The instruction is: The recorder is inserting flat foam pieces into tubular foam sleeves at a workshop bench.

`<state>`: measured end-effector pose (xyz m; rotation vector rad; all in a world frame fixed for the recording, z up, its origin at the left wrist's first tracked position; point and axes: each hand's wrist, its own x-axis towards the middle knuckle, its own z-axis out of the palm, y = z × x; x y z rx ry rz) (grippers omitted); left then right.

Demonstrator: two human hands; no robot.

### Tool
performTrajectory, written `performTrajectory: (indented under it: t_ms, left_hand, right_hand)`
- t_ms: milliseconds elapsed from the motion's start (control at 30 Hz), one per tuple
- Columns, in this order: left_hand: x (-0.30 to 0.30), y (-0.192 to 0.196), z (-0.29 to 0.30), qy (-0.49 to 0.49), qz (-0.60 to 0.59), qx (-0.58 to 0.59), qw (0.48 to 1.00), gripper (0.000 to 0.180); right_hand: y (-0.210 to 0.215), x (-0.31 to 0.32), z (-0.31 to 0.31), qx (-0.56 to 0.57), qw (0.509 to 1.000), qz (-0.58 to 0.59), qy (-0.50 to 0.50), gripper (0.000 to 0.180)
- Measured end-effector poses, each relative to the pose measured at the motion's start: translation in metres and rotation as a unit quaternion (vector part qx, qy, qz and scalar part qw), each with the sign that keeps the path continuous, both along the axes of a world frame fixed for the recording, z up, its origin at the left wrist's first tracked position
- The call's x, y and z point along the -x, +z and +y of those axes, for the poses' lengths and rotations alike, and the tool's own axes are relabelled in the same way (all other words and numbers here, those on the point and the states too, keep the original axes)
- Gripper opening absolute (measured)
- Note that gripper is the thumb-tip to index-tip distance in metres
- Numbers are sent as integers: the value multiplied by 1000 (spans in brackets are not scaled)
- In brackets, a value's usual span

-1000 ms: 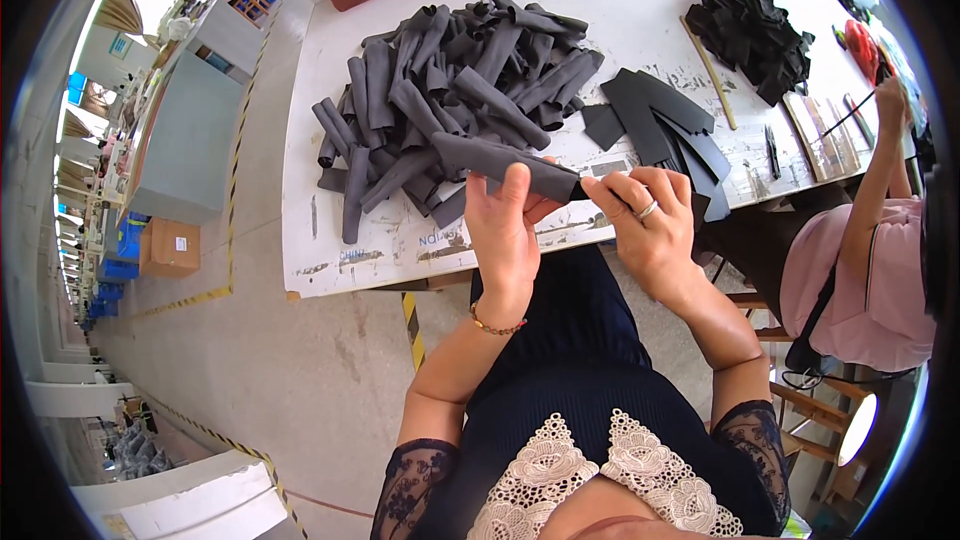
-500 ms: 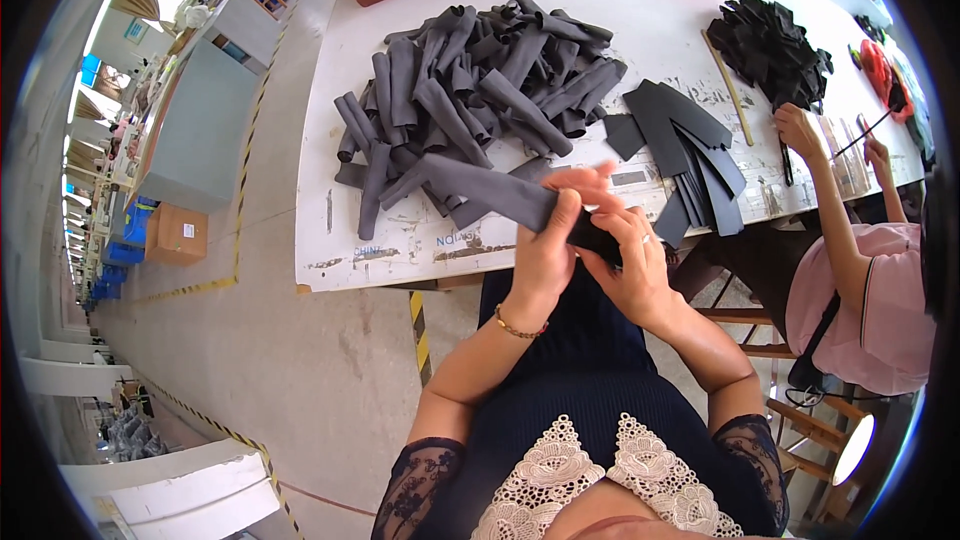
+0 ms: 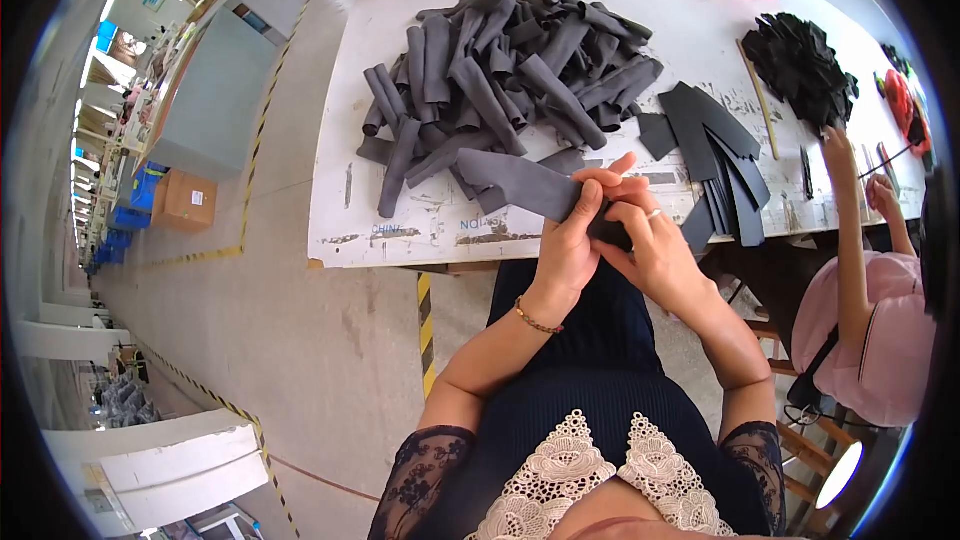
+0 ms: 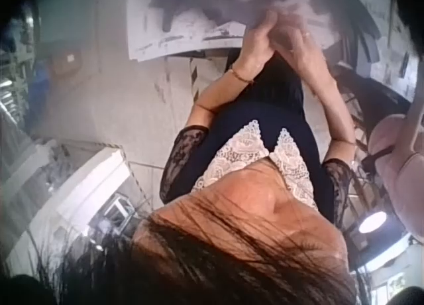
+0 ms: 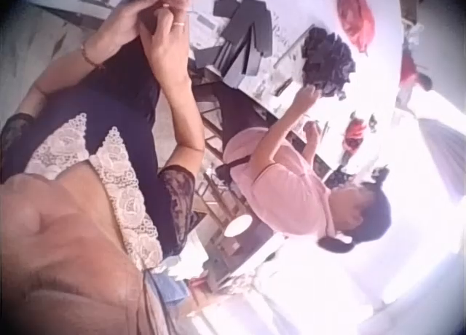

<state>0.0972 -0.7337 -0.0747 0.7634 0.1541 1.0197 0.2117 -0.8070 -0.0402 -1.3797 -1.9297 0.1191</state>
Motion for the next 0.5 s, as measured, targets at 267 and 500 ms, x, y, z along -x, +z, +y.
performTrajectory:
  t_ms: [267, 500]
  left_hand:
    - [-13, -9, -7, -15, -93, 59, 994, 26]
    - [10, 8, 8, 105, -70, 57, 990, 29]
  right_hand:
    - [-1, -8, 12, -40, 998, -17, 37, 23]
    - [-13, -20, 3, 64, 997, 39, 28, 21]
